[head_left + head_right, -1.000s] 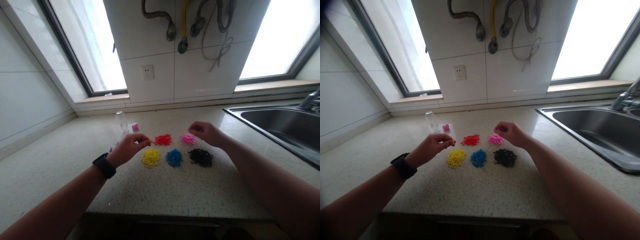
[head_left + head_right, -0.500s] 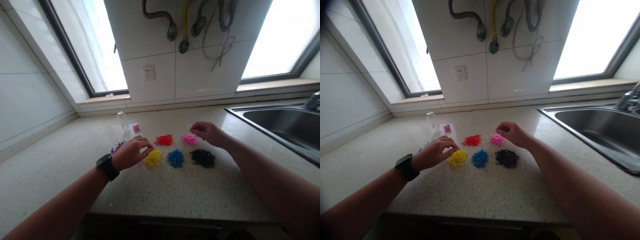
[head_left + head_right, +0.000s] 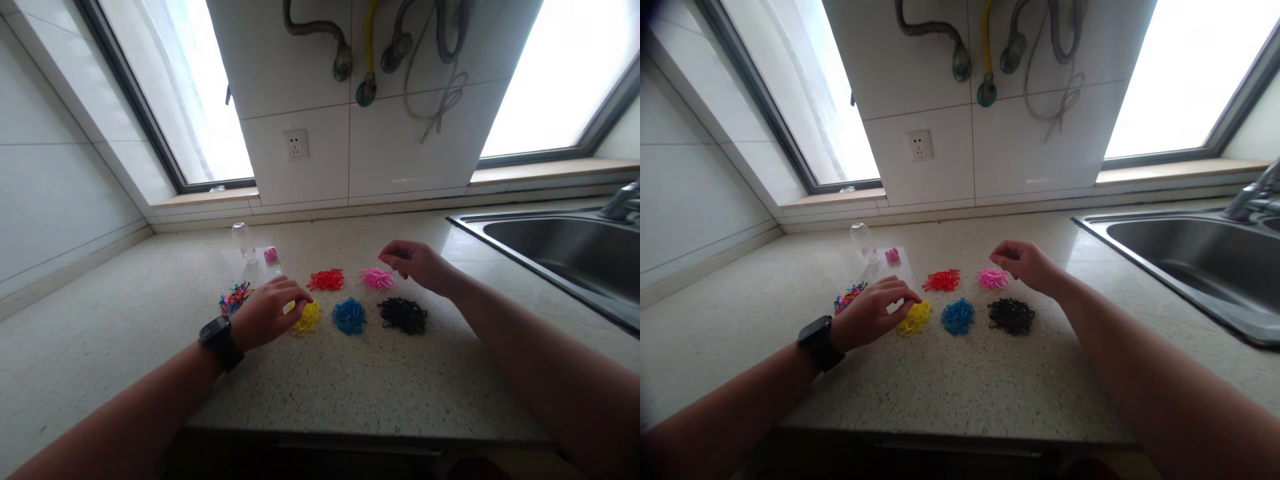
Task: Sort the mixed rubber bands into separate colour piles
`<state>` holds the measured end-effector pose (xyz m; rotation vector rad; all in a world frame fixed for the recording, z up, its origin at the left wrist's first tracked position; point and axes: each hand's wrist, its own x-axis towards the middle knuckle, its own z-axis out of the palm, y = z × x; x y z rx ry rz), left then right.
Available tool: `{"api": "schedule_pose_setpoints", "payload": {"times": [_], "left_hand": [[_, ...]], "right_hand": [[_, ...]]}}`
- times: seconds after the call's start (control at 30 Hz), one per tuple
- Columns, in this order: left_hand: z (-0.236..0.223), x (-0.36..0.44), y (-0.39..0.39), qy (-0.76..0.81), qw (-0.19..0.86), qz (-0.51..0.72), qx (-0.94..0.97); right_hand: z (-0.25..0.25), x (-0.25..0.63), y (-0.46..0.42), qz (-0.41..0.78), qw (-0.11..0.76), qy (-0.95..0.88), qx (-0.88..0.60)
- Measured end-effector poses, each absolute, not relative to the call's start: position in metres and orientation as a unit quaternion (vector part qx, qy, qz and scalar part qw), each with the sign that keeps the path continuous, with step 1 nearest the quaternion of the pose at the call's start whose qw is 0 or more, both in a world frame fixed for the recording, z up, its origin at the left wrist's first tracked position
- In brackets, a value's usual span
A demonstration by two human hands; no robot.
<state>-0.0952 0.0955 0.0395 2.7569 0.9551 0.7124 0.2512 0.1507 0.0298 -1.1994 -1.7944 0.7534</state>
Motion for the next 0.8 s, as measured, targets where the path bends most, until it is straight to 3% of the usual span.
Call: {"api": "schedule_pose_setpoints", "payload": {"times": [0.23, 0.4, 0.8], "left_hand": [[0.029, -0.077, 0.072, 0.271, 0.101, 0.238, 0.927], [0.025, -0.077, 0.07, 0.248, 0.095, 0.237, 0.935], [0.026, -0.077, 0.07, 0.256, 0.135, 0.25, 0.924]], "right_hand": [[0.027, 0.254, 0.153, 0.29, 0.397, -0.719, -0.491], [0.018, 0.264, 0.164, 0.215, 0.37, -0.751, -0.503], [0.008, 0.28, 0.177, 0.157, 0.265, -0.766, -0.565]]}}
